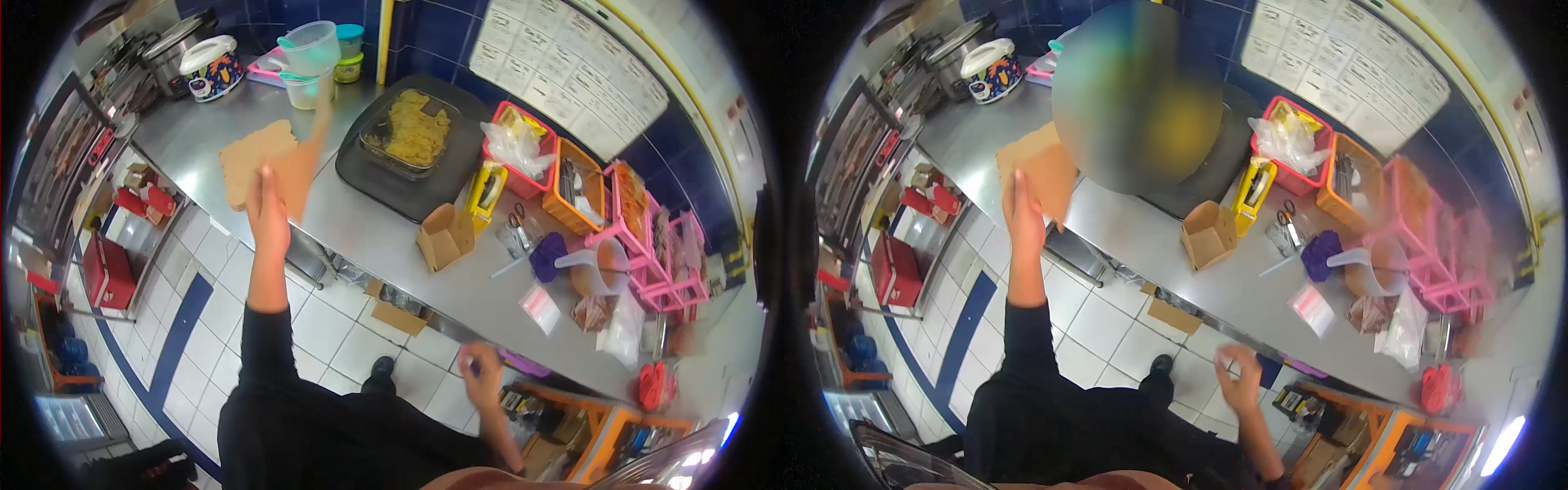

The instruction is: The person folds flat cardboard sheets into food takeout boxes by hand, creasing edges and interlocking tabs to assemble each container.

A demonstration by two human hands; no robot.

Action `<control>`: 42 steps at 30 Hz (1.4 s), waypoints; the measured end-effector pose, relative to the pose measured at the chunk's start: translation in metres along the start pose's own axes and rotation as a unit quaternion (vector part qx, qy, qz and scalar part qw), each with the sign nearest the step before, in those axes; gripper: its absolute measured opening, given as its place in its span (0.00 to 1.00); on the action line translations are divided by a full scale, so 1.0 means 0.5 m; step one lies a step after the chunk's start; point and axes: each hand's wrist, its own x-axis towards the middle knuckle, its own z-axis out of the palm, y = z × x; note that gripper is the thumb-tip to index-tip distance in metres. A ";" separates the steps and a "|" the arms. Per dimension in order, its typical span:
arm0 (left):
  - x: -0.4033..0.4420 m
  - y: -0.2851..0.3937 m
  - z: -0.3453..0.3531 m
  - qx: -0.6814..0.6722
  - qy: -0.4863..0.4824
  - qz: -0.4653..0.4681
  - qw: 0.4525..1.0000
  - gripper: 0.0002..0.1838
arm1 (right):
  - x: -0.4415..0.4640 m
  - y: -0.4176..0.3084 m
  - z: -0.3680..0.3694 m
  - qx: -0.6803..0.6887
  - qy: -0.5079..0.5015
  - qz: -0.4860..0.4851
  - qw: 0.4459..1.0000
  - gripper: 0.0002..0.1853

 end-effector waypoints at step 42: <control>-1.074 0.499 0.076 -0.024 -0.681 -0.595 0.426 0.22 | -0.908 -0.409 -0.286 -0.269 0.417 -0.119 0.860 0.15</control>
